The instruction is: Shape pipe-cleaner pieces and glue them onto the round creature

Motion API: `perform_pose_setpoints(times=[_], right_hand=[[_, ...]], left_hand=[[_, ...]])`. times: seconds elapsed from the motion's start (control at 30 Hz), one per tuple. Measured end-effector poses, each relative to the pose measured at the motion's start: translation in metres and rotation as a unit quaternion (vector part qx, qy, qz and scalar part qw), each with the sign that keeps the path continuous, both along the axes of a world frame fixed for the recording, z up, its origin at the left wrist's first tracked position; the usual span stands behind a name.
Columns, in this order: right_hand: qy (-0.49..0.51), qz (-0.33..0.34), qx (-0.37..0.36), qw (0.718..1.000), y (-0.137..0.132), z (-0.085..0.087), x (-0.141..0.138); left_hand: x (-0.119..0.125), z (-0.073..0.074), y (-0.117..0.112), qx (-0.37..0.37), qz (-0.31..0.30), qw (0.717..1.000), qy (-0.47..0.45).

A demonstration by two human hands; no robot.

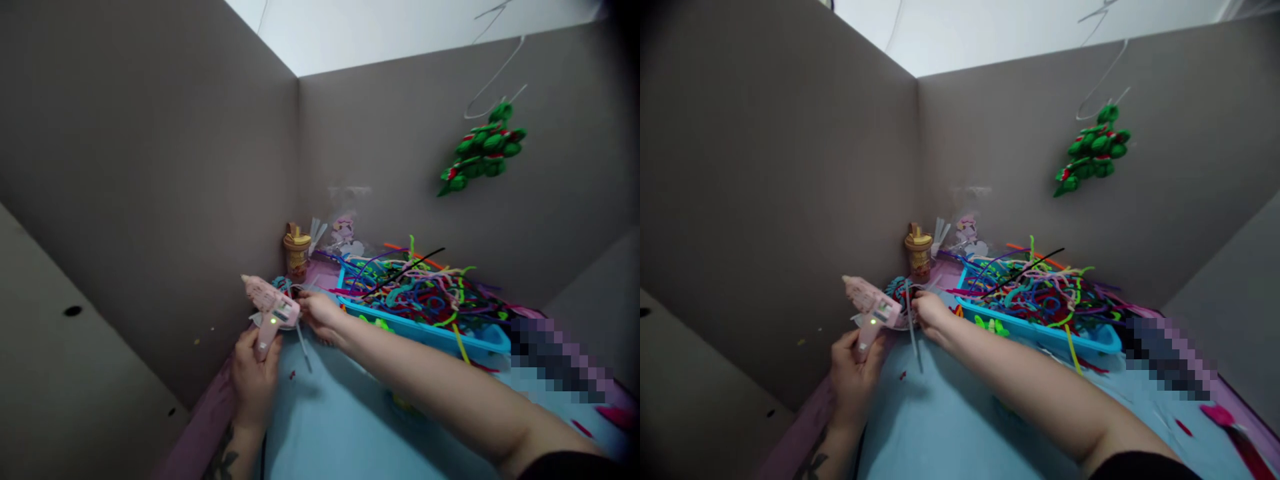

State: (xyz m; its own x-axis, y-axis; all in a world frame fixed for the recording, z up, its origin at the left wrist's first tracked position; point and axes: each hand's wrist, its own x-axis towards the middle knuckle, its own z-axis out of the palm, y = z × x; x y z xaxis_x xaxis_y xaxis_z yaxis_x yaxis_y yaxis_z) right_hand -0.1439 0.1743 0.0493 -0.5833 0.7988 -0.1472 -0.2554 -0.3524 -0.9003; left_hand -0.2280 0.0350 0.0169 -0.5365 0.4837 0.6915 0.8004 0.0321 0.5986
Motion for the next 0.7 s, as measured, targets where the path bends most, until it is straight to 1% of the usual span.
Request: perform_pose_setpoints(times=[0.07,0.17,0.27,0.37,0.43,0.47,0.5,0.53,0.57,0.63,0.7], right_hand=[[-0.007,-0.050,0.005,0.999,-0.004,0.006,0.023],[-0.011,-0.098,0.024,0.995,-0.012,0.021,0.074],[-0.032,-0.129,0.047,0.990,-0.021,0.032,0.133],[-0.054,-0.155,0.089,0.982,-0.028,0.035,0.197],[-0.083,-0.179,0.111,0.974,-0.031,0.031,0.239],[-0.103,-0.201,0.130,0.965,-0.033,0.027,0.259],[-0.124,-0.224,0.156,0.954,-0.036,0.022,0.278],[-0.140,-0.246,0.178,0.943,-0.039,0.017,0.294],[-0.156,-0.262,0.183,0.935,-0.043,0.012,0.309],[-0.177,-0.283,0.163,0.928,-0.050,0.001,0.330],[-0.185,-0.295,0.137,0.927,-0.058,-0.009,0.340]], left_hand=[[-0.002,-0.001,0.000,0.003,0.018,1.000,-0.026],[-0.005,-0.003,0.003,-0.038,-0.001,0.999,-0.038],[-0.007,0.001,0.007,-0.120,-0.054,0.991,-0.012],[-0.011,0.013,0.003,-0.228,-0.101,0.968,0.023],[-0.014,0.021,-0.006,-0.299,-0.116,0.947,0.030],[-0.016,0.023,-0.012,-0.336,-0.123,0.933,0.035],[-0.018,0.023,-0.020,-0.363,-0.116,0.924,0.035],[-0.020,0.021,-0.029,-0.377,-0.106,0.919,0.034],[-0.022,0.018,-0.038,-0.384,-0.105,0.917,0.033],[-0.026,0.008,-0.053,-0.387,-0.099,0.916,0.035],[-0.029,-0.002,-0.062,-0.402,-0.100,0.910,0.032]])
